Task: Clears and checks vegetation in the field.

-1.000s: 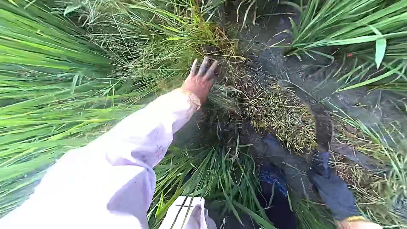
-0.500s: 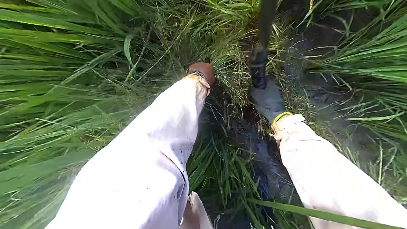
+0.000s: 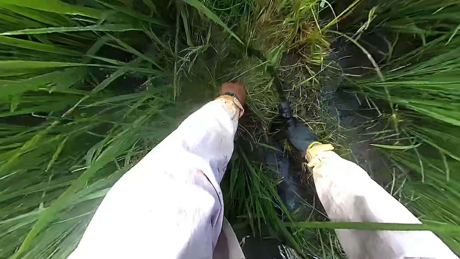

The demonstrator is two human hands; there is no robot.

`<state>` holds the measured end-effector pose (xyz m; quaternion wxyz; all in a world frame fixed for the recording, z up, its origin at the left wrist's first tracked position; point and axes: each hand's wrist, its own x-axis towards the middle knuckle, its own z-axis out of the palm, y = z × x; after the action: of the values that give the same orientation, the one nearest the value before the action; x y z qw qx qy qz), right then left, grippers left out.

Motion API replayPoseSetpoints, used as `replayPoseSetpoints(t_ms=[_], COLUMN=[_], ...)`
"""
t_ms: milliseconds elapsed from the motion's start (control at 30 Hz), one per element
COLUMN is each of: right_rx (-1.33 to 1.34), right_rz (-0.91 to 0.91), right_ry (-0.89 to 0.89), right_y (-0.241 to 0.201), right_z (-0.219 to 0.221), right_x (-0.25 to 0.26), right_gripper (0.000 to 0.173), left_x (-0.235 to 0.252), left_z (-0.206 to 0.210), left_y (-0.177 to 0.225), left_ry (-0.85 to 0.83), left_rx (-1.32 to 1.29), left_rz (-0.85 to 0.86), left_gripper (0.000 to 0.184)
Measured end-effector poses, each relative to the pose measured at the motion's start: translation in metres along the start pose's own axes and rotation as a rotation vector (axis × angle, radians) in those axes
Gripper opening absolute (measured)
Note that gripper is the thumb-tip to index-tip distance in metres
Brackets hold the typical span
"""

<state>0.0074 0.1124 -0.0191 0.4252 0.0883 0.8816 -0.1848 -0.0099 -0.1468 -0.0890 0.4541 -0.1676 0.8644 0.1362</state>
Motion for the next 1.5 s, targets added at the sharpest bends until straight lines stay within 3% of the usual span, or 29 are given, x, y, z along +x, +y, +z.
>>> replayPoseSetpoints(t_ms=[67,133,233,300,400,467,533,600,700,733,767,833,900,933,1000,1067,1133,1200,1233,1333,1367,1433,1500], right_rx=[-0.022,0.139,0.729,0.904,0.466,0.057,-0.089,0.077,0.48,0.563,0.538,0.162,-0.141,-0.19,-0.18,-0.055,0.135,0.26,0.215,-0.086,-0.152,-0.15,-0.091], right_rz=[0.021,-0.006,-0.368,-0.498,-0.217,0.052,0.075,0.005,-0.372,-0.436,-0.407,-0.165,0.05,0.151,0.162,0.025,-0.094,-0.146,-0.119,0.07,0.168,0.296,0.339], right_ry=[-0.145,-0.118,0.093,0.15,0.113,-0.111,-0.164,-0.054,0.139,0.172,0.208,0.178,0.018,-0.1,-0.172,-0.028,0.088,0.147,0.103,-0.079,-0.157,-0.242,-0.183], right_y=[-0.005,-0.03,-0.108,-0.105,0.021,0.086,0.048,0.009,-0.08,-0.09,-0.081,-0.009,0.067,0.066,0.034,-0.009,-0.071,-0.1,-0.086,0.05,0.076,0.082,0.079], right_z=[-0.009,-0.043,-0.093,-0.089,-0.014,0.003,-0.015,-0.038,-0.057,-0.051,-0.038,0.0,0.025,0.024,0.011,-0.006,-0.021,-0.018,-0.008,0.035,0.039,0.039,0.031], right_x=[0.003,-0.035,-0.043,-0.039,-0.014,-0.026,-0.019,-0.051,-0.038,-0.029,-0.02,-0.009,-0.027,-0.029,-0.053,-0.071,-0.049,-0.015,-0.002,-0.001,-0.011,-0.029,-0.053], right_gripper=[0.043,0.04,0.034,0.035,0.037,0.045,0.044,0.04,0.052,0.055,0.053,0.044,0.044,0.044,0.043,0.037,0.042,0.044,0.045,0.042,0.044,0.044,0.044], left_x=[0.006,0.001,0.007,0.009,0.019,0.01,0.011,-0.008,-0.008,-0.011,-0.01,-0.011,-0.022,-0.022,-0.023,-0.031,-0.033,-0.035,-0.034,-0.034,-0.034,-0.028,-0.017], left_z=[-0.013,0.005,0.006,0.014,0.015,0.04,0.056,0.095,0.102,0.106,0.105,0.1,0.091,0.083,0.081,0.092,0.094,0.1,0.102,0.093,0.085,0.075,0.079], left_y=[-0.011,-0.005,-0.008,-0.01,-0.016,-0.019,-0.047,-0.053,-0.051,-0.049,-0.048,-0.051,-0.057,-0.066,-0.074,-0.058,-0.054,-0.056,-0.06,-0.065,-0.067,-0.074,-0.063], left_ry=[0.014,-0.024,0.008,-0.005,0.003,-0.052,-0.071,-0.16,-0.166,-0.174,-0.175,-0.167,-0.18,-0.172,-0.183,-0.23,-0.231,-0.213,-0.208,-0.225,-0.236,-0.225,-0.137], left_rx=[-0.008,-0.018,-0.045,-0.022,0.015,0.064,0.069,0.064,-0.001,-0.011,-0.013,0.004,0.053,0.069,0.068,0.06,0.013,-0.016,-0.018,0.039,0.063,0.139,0.281], left_rz=[-0.02,-0.014,-0.016,-0.008,-0.026,-0.045,-0.103,-0.089,-0.114,-0.123,-0.128,-0.112,-0.057,-0.035,-0.032,-0.021,-0.007,0.01,0.008,0.005,0.009,0.025,0.14], left_gripper=[0.05,0.059,0.073,0.075,0.069,0.057,0.045,0.041,0.039,0.038,0.037,0.037,0.032,0.028,0.024,0.023,0.025,0.027,0.027,0.026,0.025,0.023,0.027])
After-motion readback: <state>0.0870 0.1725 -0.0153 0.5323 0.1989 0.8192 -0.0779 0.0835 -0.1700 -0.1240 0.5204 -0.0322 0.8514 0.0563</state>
